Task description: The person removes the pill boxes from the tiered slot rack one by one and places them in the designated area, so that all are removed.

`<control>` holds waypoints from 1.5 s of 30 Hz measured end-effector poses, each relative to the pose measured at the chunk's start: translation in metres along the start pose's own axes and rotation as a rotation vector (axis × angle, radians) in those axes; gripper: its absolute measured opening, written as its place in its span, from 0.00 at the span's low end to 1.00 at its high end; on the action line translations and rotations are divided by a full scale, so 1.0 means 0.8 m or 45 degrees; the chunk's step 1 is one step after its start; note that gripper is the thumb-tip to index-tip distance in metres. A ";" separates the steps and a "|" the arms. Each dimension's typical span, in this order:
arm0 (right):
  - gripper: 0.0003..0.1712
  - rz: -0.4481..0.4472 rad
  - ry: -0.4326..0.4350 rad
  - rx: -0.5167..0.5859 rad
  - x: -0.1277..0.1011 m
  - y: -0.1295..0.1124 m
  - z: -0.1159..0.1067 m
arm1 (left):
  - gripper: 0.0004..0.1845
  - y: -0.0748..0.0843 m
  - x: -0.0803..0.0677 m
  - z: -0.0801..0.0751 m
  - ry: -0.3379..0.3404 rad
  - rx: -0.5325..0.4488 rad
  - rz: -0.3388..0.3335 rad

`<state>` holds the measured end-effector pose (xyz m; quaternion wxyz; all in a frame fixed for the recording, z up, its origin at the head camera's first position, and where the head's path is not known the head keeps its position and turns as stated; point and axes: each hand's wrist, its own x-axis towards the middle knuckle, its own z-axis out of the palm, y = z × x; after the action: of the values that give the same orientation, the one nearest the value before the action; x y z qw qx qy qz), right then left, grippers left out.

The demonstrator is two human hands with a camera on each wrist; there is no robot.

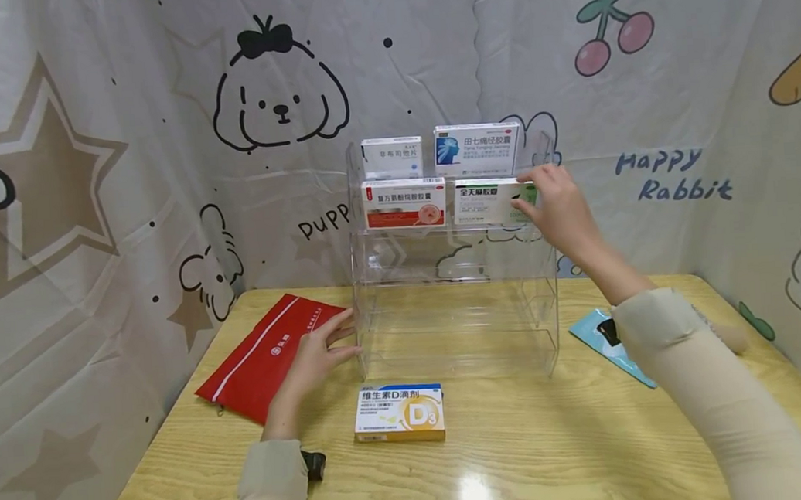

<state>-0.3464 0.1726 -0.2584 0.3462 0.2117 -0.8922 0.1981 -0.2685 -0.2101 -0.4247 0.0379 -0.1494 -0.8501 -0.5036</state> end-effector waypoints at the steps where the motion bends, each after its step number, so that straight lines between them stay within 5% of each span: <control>1: 0.19 0.011 -0.007 -0.014 0.002 0.002 0.000 | 0.37 0.000 0.000 0.000 -0.001 0.003 -0.001; 8: 0.20 0.068 -0.079 -0.094 0.013 0.011 0.005 | 0.38 0.002 -0.002 0.000 -0.004 -0.014 -0.012; 22: 0.16 -0.016 -0.112 -0.328 0.021 0.007 0.018 | 0.38 -0.001 0.000 0.002 0.006 0.001 0.003; 45: 0.12 0.005 -0.129 -0.206 0.032 0.010 0.013 | 0.37 0.002 0.000 0.001 0.009 0.004 -0.008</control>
<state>-0.3732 0.1679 -0.2489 0.3163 0.1909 -0.9221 0.1153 -0.2678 -0.2089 -0.4238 0.0394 -0.1451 -0.8512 -0.5029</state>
